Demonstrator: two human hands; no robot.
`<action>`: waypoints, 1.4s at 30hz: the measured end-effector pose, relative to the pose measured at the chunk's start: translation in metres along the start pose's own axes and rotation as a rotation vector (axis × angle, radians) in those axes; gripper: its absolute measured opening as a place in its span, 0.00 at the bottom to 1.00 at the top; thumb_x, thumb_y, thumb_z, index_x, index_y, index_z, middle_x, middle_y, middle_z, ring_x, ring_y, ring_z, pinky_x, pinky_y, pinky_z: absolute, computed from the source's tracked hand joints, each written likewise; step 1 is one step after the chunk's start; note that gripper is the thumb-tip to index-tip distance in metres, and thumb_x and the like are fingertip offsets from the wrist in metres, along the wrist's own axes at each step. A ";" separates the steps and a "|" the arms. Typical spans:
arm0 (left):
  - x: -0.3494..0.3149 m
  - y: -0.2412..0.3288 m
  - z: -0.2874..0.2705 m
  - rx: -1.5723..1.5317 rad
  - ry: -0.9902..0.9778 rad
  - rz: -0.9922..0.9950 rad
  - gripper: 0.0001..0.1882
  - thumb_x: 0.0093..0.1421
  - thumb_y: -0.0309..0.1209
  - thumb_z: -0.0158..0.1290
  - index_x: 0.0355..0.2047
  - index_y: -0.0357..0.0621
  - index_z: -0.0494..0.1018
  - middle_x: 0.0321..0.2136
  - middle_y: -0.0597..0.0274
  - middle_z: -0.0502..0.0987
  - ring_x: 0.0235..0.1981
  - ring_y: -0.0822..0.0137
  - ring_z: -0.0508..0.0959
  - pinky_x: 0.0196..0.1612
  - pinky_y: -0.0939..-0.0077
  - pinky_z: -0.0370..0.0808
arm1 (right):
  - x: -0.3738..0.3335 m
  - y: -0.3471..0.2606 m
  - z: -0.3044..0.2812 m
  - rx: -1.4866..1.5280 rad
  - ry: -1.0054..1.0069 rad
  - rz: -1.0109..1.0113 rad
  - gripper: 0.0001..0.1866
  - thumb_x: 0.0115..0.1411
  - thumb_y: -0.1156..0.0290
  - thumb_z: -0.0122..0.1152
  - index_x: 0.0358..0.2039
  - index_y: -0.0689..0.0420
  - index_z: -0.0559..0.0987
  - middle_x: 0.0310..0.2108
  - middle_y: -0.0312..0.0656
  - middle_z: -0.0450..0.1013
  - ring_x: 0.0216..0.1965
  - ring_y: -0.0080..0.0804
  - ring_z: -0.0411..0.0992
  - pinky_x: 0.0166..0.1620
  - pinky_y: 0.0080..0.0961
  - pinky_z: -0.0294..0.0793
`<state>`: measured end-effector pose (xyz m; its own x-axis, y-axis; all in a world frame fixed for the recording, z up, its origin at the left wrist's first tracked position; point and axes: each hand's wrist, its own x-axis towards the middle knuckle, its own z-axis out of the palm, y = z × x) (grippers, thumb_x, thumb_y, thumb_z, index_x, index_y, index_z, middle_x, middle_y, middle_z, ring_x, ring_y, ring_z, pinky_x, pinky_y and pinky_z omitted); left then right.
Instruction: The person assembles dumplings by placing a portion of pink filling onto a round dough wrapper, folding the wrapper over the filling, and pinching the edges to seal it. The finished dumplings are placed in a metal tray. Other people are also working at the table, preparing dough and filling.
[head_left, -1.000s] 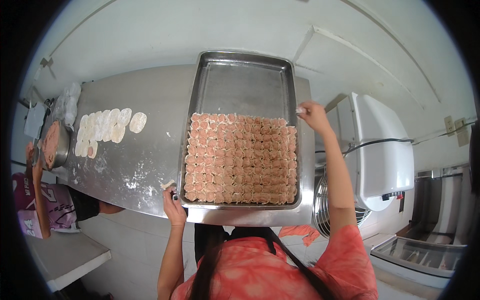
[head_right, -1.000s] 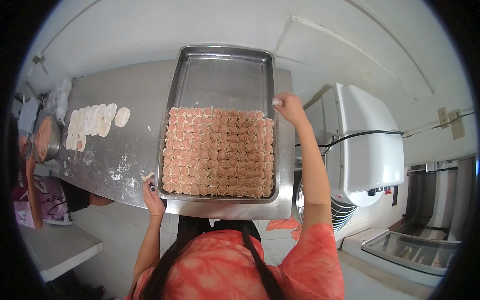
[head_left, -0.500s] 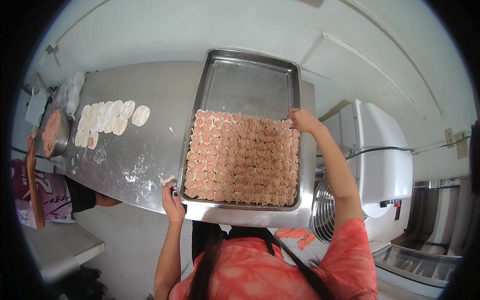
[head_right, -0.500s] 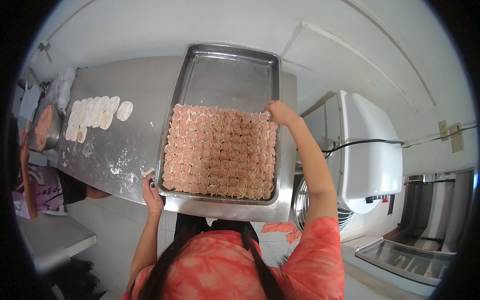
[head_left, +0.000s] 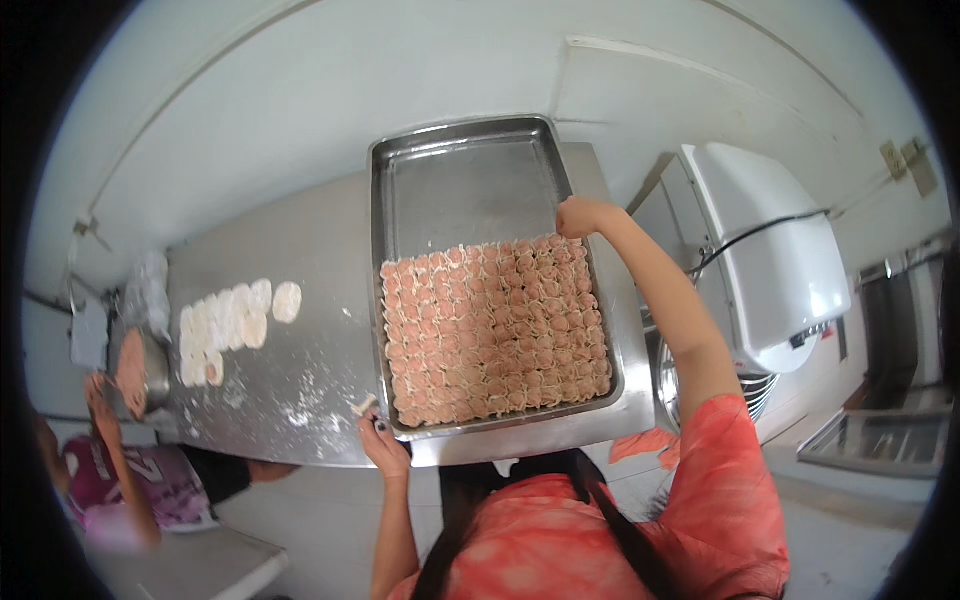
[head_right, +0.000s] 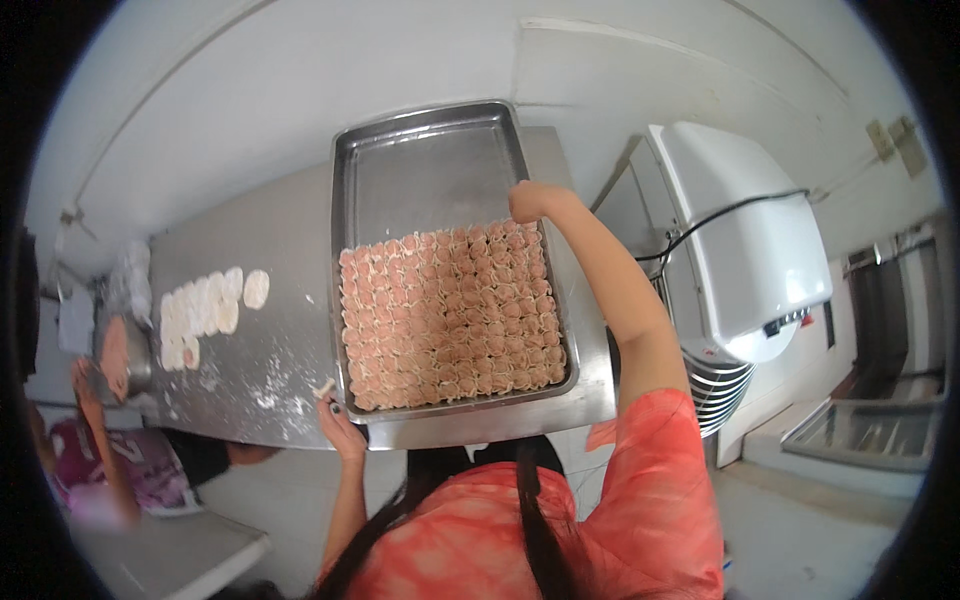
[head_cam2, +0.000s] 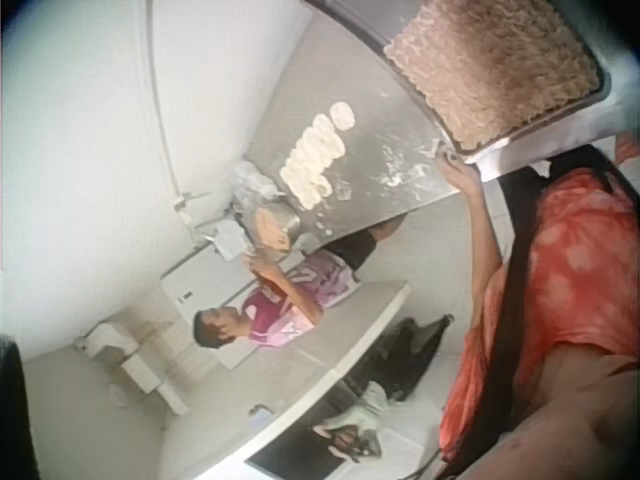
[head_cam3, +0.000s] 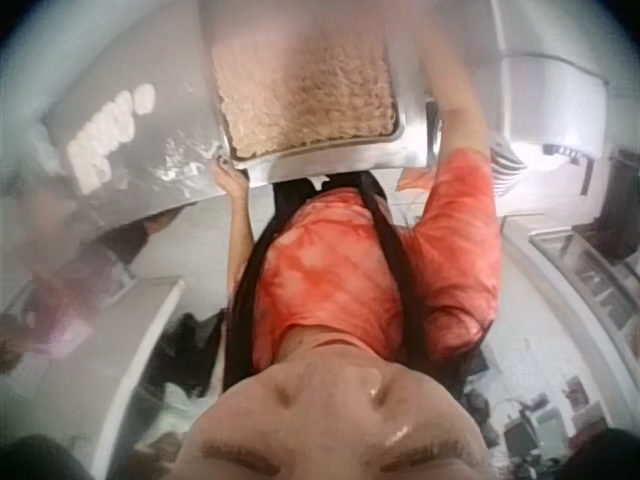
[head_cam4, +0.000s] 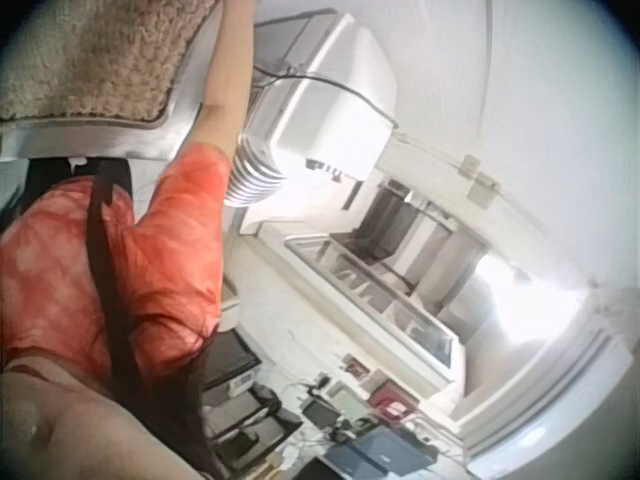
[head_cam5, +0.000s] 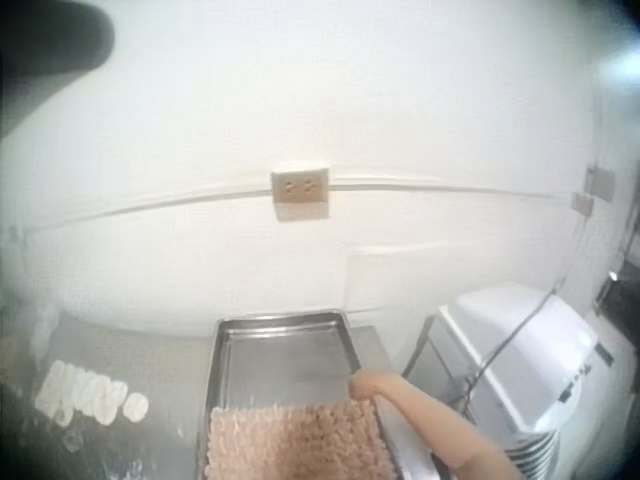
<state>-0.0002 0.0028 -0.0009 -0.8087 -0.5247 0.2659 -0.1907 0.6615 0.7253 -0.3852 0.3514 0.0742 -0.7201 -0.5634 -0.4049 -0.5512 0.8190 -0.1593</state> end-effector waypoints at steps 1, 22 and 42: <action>0.000 0.001 0.001 0.000 0.001 0.005 0.14 0.55 0.30 0.41 0.38 0.31 0.66 0.34 0.44 0.68 0.37 0.47 0.69 0.45 0.62 0.65 | 0.002 0.003 0.005 -0.024 -0.007 -0.004 0.09 0.44 0.72 0.52 0.21 0.59 0.80 0.24 0.52 0.75 0.29 0.49 0.73 0.33 0.40 0.72; 0.005 -0.007 -0.002 -0.108 -0.057 0.016 0.16 0.60 0.34 0.41 0.41 0.32 0.66 0.35 0.48 0.71 0.40 0.55 0.72 0.46 0.67 0.66 | -0.009 0.011 0.013 0.345 0.421 0.057 0.15 0.49 0.70 0.51 0.35 0.62 0.79 0.36 0.54 0.75 0.41 0.51 0.72 0.45 0.40 0.71; 0.039 0.080 -0.021 -0.403 -1.761 -0.045 0.12 0.58 0.22 0.41 0.41 0.39 0.70 0.33 0.64 0.74 0.35 0.72 0.74 0.41 0.75 0.72 | -0.249 -0.079 0.200 0.724 1.369 1.149 0.20 0.55 0.70 0.53 0.49 0.62 0.71 0.43 0.50 0.70 0.45 0.43 0.69 0.51 0.32 0.66</action>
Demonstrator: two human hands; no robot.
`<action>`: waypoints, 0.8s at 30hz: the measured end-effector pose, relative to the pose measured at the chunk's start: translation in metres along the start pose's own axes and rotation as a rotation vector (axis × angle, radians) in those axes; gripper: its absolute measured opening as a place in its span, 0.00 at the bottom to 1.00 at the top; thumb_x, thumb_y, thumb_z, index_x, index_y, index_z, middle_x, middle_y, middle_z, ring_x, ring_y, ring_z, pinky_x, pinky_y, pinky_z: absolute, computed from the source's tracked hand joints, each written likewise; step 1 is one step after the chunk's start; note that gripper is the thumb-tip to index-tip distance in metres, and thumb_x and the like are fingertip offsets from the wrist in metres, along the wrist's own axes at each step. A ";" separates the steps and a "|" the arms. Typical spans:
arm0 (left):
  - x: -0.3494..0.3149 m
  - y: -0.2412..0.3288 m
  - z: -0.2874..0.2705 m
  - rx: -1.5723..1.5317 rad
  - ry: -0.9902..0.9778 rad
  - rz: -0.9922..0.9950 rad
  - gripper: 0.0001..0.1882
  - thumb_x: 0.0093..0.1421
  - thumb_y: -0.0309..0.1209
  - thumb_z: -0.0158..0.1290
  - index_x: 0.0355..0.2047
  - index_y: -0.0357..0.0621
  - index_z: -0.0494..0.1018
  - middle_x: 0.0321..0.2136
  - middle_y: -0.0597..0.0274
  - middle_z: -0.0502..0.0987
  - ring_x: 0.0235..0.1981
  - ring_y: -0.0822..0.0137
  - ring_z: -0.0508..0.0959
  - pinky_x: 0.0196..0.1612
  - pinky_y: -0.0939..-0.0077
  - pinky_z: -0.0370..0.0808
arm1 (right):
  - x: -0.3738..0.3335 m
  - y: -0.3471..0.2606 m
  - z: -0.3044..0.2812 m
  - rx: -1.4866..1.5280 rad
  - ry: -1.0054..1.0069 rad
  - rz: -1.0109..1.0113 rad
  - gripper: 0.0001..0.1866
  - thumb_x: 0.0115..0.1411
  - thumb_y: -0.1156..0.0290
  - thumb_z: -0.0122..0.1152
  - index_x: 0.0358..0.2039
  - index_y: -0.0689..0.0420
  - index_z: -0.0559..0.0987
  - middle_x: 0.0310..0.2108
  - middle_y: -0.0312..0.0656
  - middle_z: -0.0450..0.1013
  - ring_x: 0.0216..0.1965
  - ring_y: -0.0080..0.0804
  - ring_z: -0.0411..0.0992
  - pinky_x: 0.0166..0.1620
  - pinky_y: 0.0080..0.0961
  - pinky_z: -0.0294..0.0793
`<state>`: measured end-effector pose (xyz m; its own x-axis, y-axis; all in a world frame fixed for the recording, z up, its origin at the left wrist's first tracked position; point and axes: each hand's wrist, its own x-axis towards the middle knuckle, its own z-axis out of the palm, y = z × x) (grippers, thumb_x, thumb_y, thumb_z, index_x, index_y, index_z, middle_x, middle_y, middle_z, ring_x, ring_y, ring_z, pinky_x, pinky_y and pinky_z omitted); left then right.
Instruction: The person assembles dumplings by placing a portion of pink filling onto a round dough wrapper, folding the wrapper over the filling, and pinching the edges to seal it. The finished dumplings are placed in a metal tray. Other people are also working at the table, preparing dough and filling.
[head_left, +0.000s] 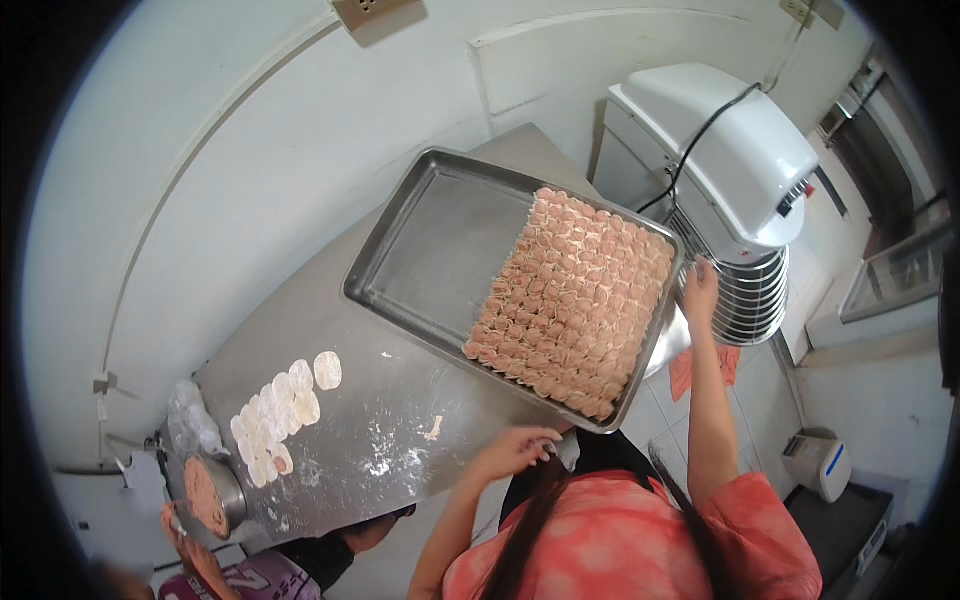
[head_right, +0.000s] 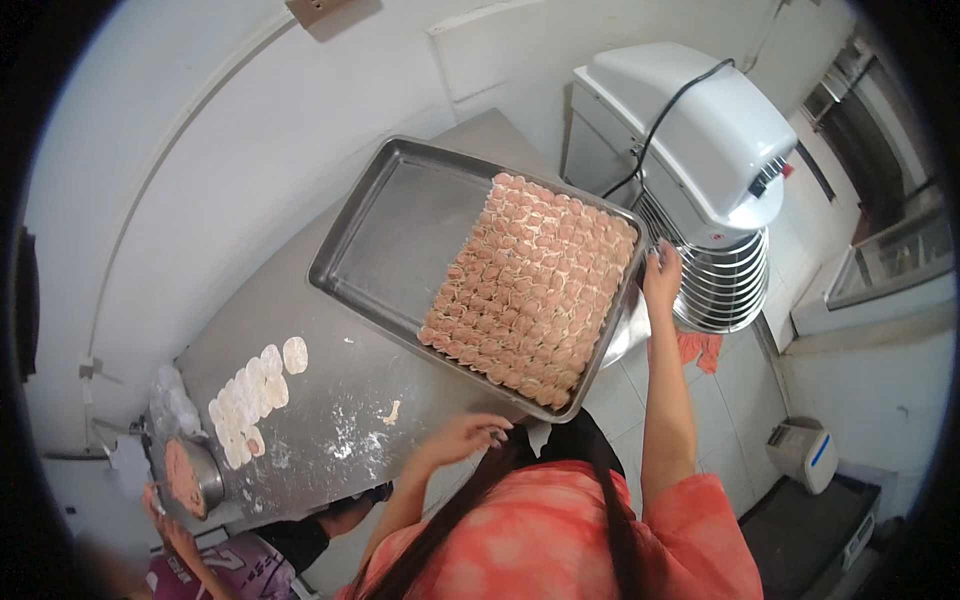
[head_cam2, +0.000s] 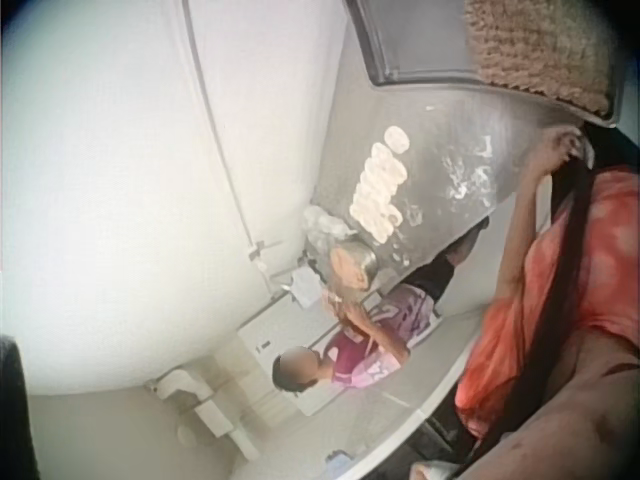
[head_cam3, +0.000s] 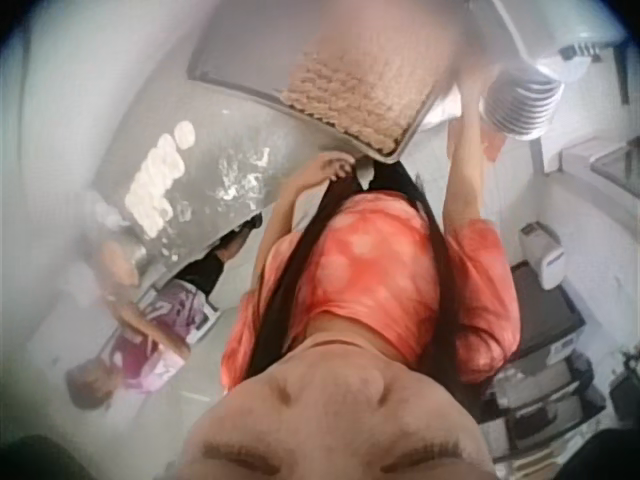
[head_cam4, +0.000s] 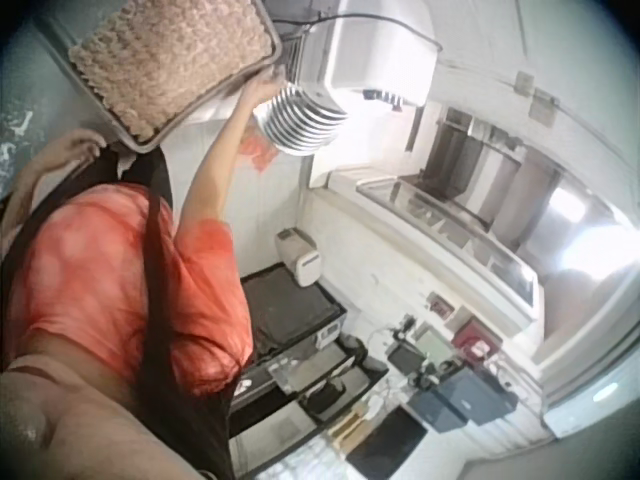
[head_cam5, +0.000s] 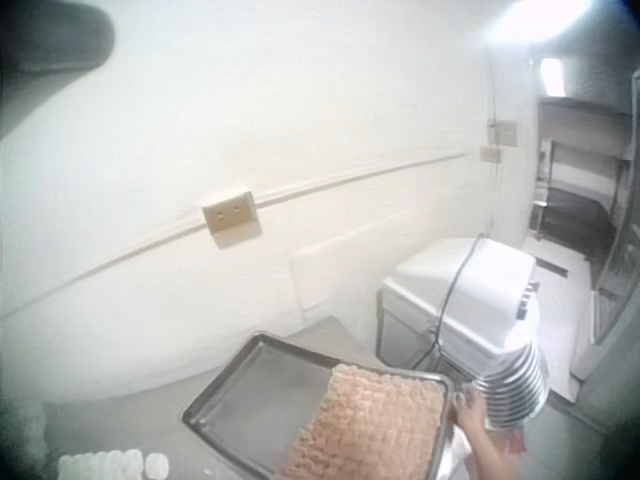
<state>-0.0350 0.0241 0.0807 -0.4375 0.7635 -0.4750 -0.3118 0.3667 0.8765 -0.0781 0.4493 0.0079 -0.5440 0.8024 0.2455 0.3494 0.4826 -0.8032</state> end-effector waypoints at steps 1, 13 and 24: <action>0.001 0.010 -0.018 -0.059 -0.038 -0.045 0.13 0.58 0.21 0.40 0.41 0.39 0.71 0.33 0.64 0.74 0.35 0.72 0.74 0.42 0.75 0.71 | -0.016 0.005 -0.010 0.049 0.033 0.073 0.20 0.56 0.70 0.53 0.50 0.63 0.70 0.43 0.50 0.70 0.44 0.41 0.69 0.50 0.31 0.66; 0.159 0.014 -0.182 -0.012 0.400 0.395 0.35 0.66 0.52 0.29 0.61 0.35 0.51 0.62 0.52 0.54 0.65 0.62 0.51 0.64 0.70 0.45 | -0.159 -0.023 -0.030 0.729 -0.152 0.581 0.19 0.65 0.65 0.46 0.54 0.58 0.68 0.38 0.31 0.68 0.37 0.19 0.63 0.41 0.19 0.66; 0.258 0.058 -0.211 -0.198 0.163 0.383 0.38 0.64 0.56 0.25 0.65 0.39 0.42 0.66 0.59 0.44 0.67 0.65 0.42 0.66 0.70 0.37 | -0.114 -0.011 -0.008 0.500 -0.149 0.393 0.24 0.66 0.60 0.41 0.56 0.63 0.64 0.50 0.40 0.67 0.50 0.28 0.63 0.55 0.23 0.59</action>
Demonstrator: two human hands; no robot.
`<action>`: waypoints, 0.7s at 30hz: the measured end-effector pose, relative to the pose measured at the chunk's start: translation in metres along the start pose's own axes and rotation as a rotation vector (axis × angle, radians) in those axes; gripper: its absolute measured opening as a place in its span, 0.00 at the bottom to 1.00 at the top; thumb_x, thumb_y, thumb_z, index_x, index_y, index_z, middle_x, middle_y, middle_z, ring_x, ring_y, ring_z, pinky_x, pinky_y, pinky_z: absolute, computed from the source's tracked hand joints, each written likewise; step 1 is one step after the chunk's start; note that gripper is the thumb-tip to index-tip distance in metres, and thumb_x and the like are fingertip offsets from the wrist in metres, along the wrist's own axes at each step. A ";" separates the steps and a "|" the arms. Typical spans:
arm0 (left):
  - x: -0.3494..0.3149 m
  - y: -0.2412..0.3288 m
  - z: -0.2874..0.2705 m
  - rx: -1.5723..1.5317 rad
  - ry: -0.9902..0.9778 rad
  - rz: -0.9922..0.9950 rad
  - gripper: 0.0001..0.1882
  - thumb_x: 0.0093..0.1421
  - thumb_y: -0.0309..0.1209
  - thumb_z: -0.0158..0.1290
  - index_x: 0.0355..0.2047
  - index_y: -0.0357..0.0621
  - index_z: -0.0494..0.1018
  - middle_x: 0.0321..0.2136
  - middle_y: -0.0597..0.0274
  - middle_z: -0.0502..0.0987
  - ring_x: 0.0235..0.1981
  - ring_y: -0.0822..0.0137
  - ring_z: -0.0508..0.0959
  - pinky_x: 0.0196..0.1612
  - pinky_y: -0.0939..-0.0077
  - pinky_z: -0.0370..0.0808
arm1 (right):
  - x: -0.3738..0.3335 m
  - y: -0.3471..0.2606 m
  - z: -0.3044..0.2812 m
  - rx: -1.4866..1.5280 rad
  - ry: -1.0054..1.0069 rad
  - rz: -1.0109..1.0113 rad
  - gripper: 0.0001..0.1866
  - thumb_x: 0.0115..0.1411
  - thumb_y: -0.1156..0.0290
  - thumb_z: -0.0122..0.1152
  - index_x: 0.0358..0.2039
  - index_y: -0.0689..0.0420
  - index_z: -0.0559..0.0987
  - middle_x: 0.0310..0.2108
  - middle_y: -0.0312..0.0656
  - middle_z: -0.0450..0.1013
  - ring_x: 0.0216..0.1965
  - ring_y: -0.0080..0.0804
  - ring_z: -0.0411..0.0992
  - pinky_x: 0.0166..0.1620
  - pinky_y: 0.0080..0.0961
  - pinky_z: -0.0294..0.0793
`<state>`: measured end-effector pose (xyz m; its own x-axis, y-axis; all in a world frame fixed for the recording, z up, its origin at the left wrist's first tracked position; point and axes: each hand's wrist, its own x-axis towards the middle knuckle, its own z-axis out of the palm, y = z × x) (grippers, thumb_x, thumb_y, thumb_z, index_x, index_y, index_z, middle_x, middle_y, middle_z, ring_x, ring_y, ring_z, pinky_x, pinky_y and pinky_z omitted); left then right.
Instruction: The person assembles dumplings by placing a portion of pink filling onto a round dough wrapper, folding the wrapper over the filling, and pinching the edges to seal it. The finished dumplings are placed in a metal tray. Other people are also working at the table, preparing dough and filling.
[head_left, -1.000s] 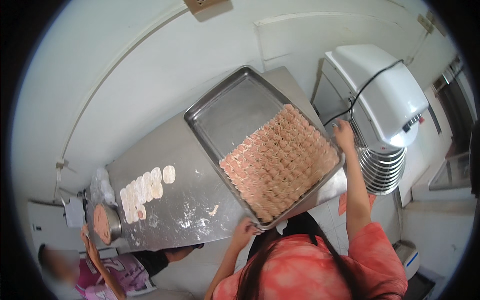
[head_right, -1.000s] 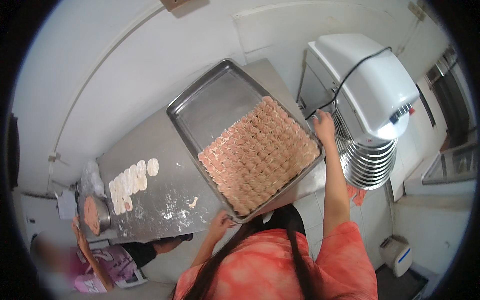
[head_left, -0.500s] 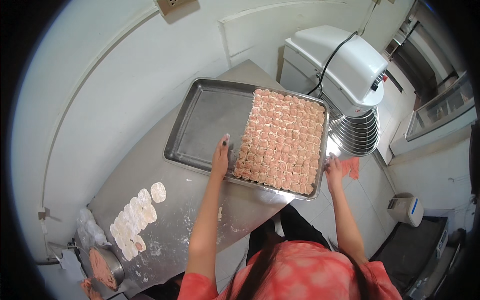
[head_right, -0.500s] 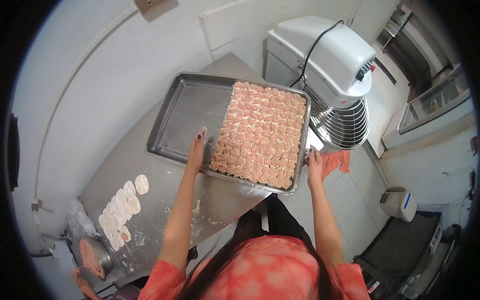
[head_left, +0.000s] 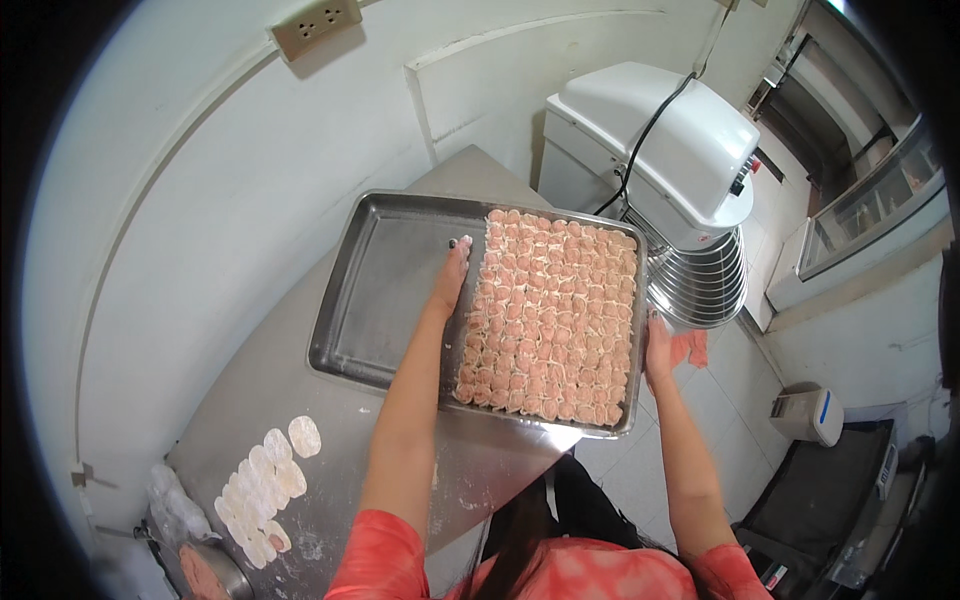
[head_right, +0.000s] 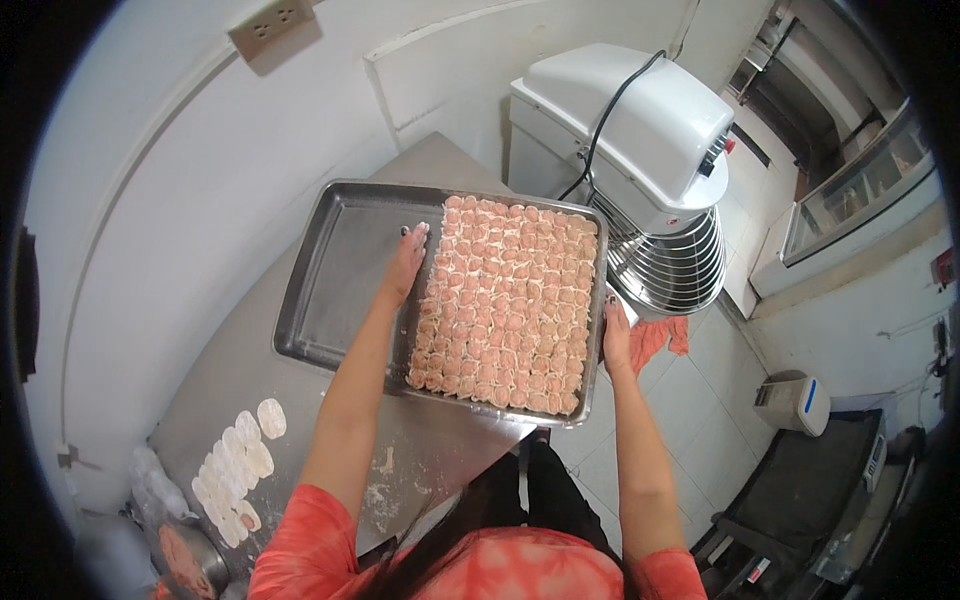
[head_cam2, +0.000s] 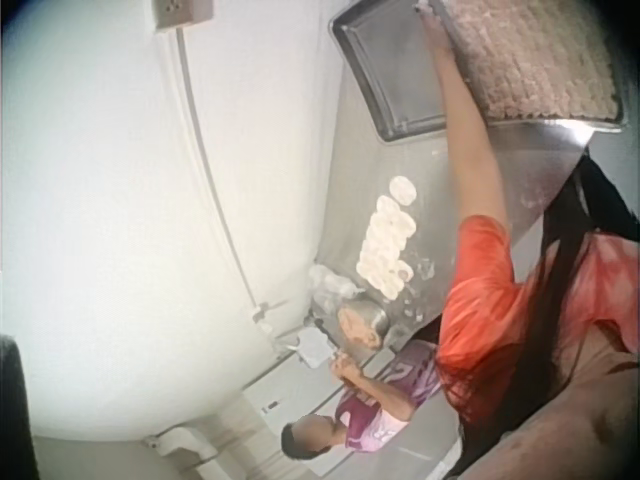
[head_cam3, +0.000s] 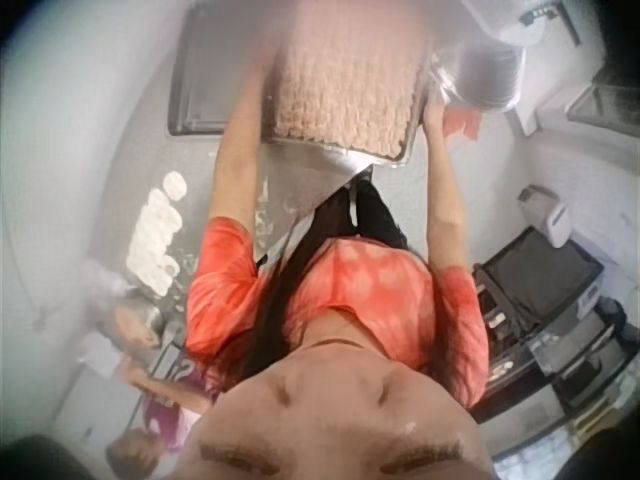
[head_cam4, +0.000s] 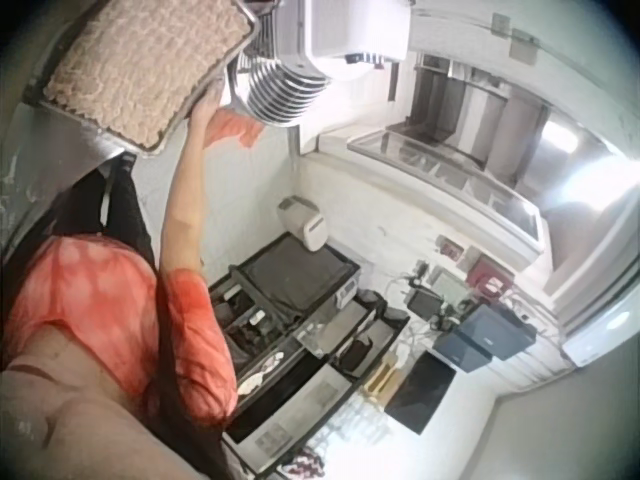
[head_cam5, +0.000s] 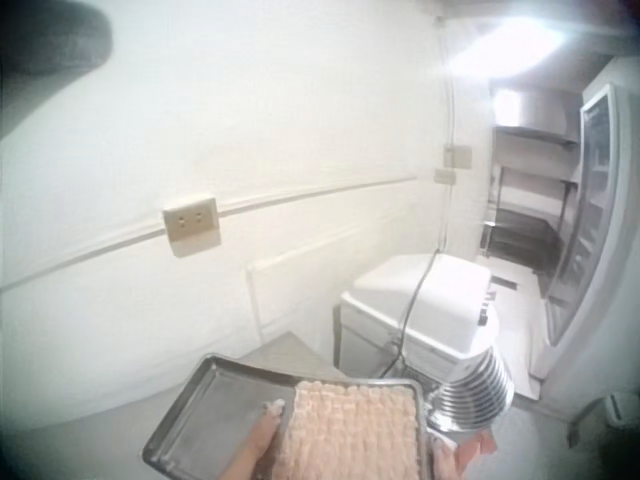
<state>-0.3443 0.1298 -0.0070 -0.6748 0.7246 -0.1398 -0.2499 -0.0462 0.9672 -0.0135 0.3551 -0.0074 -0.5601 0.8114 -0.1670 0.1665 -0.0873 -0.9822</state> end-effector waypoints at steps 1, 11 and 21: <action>0.010 -0.002 0.005 -0.011 0.006 0.028 0.38 0.64 0.57 0.24 0.65 0.40 0.42 0.66 0.60 0.44 0.67 0.66 0.42 0.66 0.71 0.37 | 0.001 -0.001 0.005 -0.004 -0.016 -0.038 0.24 0.66 0.61 0.41 0.57 0.64 0.64 0.51 0.41 0.66 0.51 0.29 0.63 0.56 0.23 0.57; 0.057 -0.002 0.019 -0.056 -0.038 0.048 0.34 0.66 0.52 0.27 0.64 0.42 0.47 0.64 0.60 0.49 0.65 0.67 0.49 0.65 0.72 0.44 | 0.001 -0.008 0.017 0.099 -0.048 -0.040 0.24 0.66 0.61 0.41 0.58 0.63 0.63 0.53 0.42 0.65 0.54 0.27 0.62 0.57 0.22 0.57; 0.067 -0.012 0.021 0.032 -0.062 0.025 0.34 0.66 0.51 0.27 0.63 0.39 0.48 0.63 0.59 0.53 0.62 0.63 0.56 0.64 0.71 0.49 | 0.006 0.001 0.016 0.121 -0.089 -0.084 0.23 0.65 0.63 0.42 0.57 0.64 0.64 0.52 0.41 0.66 0.52 0.27 0.63 0.56 0.21 0.58</action>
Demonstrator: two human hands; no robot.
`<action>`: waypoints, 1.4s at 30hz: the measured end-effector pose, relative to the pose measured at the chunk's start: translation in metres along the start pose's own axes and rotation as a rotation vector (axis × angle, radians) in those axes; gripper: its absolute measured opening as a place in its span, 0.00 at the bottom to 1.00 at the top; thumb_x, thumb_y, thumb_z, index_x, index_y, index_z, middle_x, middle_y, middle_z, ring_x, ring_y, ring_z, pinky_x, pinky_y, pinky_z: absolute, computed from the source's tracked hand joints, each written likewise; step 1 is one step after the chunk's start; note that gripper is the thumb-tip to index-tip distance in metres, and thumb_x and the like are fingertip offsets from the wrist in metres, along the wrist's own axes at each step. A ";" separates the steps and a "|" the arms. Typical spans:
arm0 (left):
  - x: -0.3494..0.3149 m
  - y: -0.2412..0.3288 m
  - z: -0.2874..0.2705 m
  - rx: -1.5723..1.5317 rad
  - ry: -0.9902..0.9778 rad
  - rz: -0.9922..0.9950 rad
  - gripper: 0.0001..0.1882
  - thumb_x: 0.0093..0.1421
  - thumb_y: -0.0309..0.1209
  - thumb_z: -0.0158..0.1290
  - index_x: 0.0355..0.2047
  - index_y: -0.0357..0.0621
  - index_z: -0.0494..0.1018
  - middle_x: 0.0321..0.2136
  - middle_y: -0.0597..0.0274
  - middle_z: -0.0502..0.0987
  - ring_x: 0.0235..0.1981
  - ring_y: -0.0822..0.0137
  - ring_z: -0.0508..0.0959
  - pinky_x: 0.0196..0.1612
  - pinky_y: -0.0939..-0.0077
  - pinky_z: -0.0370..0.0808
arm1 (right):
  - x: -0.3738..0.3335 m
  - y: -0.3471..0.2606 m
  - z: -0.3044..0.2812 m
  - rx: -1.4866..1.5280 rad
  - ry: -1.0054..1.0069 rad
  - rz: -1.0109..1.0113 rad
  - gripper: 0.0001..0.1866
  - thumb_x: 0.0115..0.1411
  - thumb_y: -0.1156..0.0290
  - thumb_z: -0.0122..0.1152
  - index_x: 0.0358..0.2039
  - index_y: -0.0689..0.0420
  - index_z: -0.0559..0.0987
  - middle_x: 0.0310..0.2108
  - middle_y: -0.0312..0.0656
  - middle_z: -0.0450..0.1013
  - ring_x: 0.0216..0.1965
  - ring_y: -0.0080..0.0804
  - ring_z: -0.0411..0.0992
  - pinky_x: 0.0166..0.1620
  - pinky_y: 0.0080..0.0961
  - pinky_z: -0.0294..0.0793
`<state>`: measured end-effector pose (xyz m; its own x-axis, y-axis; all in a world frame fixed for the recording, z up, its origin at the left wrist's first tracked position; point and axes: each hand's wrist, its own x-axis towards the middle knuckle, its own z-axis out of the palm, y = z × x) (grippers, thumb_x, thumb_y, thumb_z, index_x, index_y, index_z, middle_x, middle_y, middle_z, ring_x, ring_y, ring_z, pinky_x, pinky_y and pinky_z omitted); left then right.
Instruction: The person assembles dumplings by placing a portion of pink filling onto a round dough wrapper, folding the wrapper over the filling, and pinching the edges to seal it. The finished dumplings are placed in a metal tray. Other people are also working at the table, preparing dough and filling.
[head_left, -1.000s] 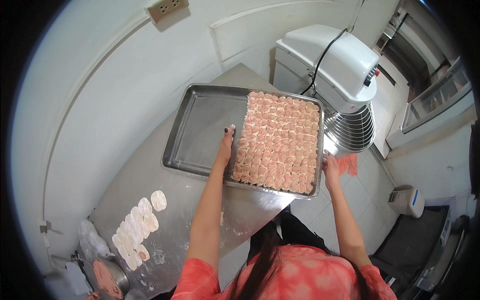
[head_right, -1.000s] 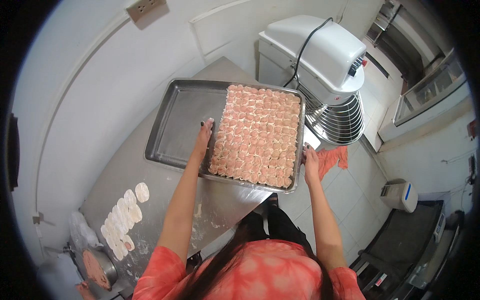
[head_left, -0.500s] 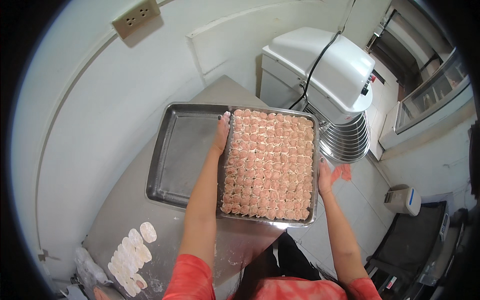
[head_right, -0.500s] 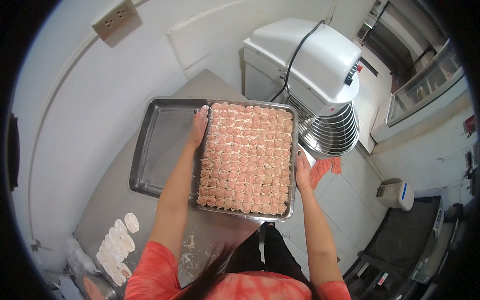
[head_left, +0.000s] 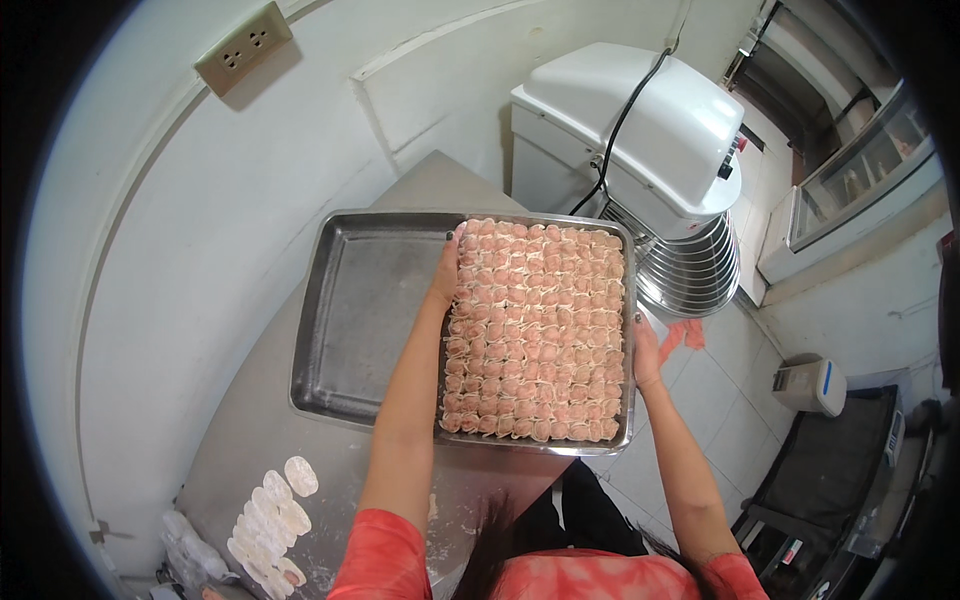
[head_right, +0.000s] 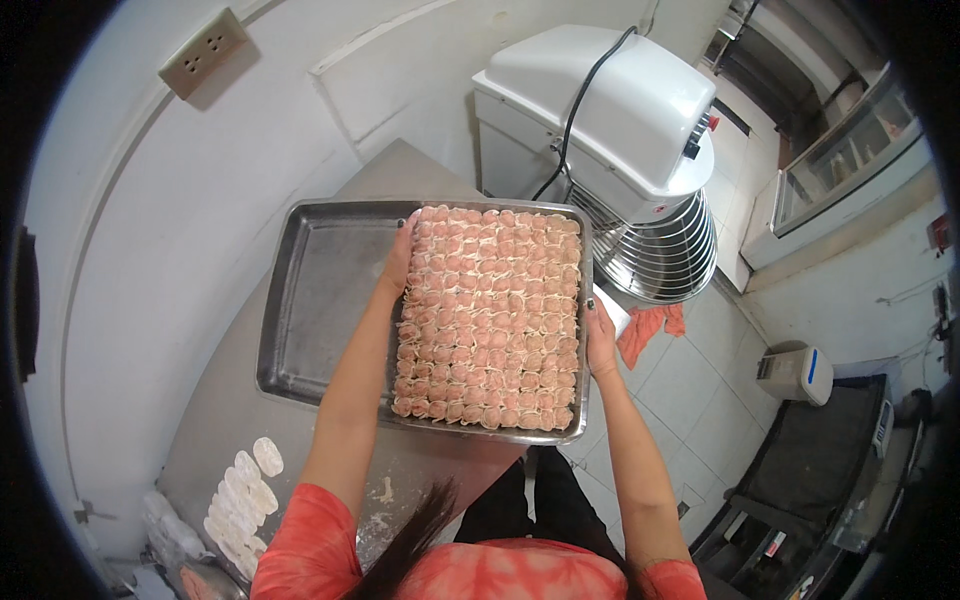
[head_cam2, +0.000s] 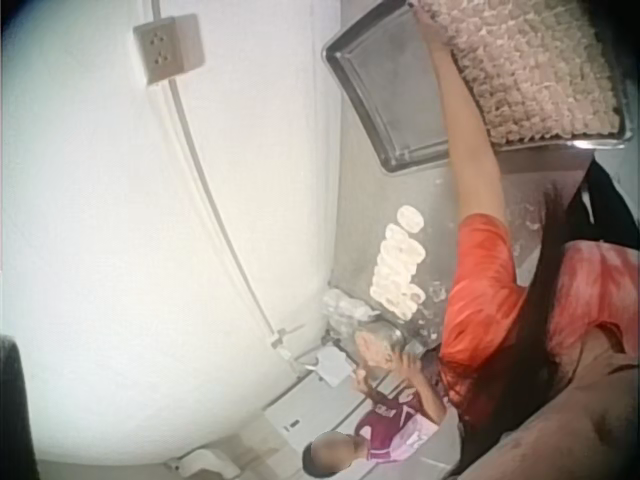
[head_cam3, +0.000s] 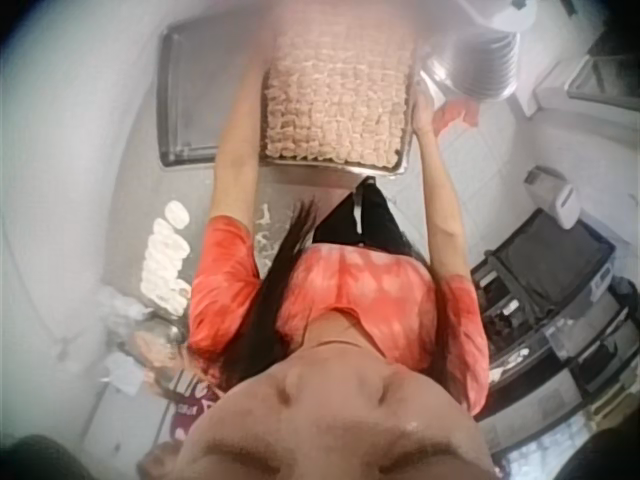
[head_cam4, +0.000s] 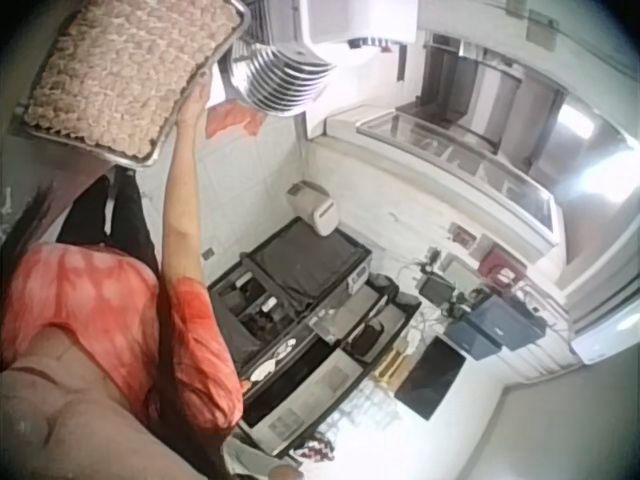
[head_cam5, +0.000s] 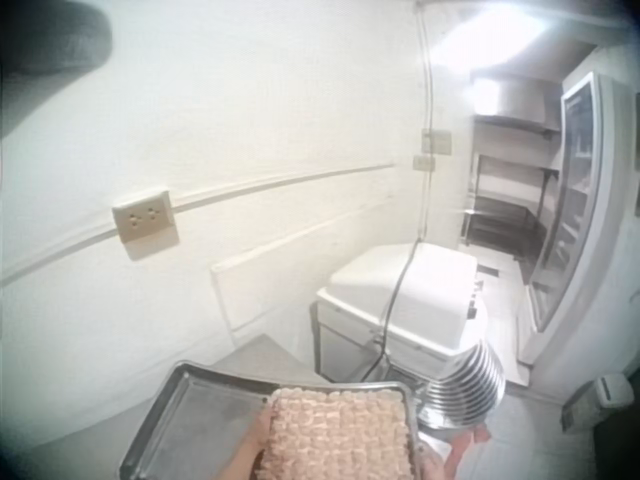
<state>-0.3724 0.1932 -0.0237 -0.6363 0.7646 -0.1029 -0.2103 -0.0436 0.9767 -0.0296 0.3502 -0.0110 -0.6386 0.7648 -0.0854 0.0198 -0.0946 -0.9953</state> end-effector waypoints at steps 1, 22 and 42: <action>-0.002 0.005 0.004 -0.044 -0.006 0.010 0.34 0.66 0.51 0.27 0.63 0.39 0.48 0.63 0.59 0.52 0.62 0.64 0.55 0.64 0.71 0.49 | 0.001 0.001 -0.001 -0.006 0.005 -0.009 0.23 0.65 0.63 0.42 0.56 0.64 0.64 0.52 0.41 0.67 0.52 0.27 0.63 0.56 0.21 0.58; -0.027 0.038 0.022 -0.132 -0.037 -0.073 0.31 0.68 0.46 0.26 0.64 0.37 0.44 0.64 0.60 0.47 0.64 0.67 0.49 0.64 0.75 0.44 | 0.006 0.021 -0.009 -0.086 0.042 -0.052 0.25 0.64 0.60 0.45 0.55 0.67 0.65 0.51 0.45 0.67 0.53 0.30 0.63 0.57 0.23 0.57; -0.074 0.013 0.017 0.112 -0.029 0.054 0.36 0.67 0.51 0.23 0.64 0.35 0.37 0.66 0.58 0.40 0.67 0.67 0.39 0.66 0.75 0.35 | 0.001 0.012 -0.002 -0.091 0.055 -0.060 0.22 0.64 0.66 0.44 0.53 0.67 0.66 0.48 0.41 0.68 0.50 0.26 0.63 0.54 0.20 0.59</action>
<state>-0.3151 0.1471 0.0003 -0.6220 0.7817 -0.0455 -0.0908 -0.0144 0.9958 -0.0289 0.3509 -0.0230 -0.5980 0.8011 -0.0252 0.0543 0.0091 -0.9985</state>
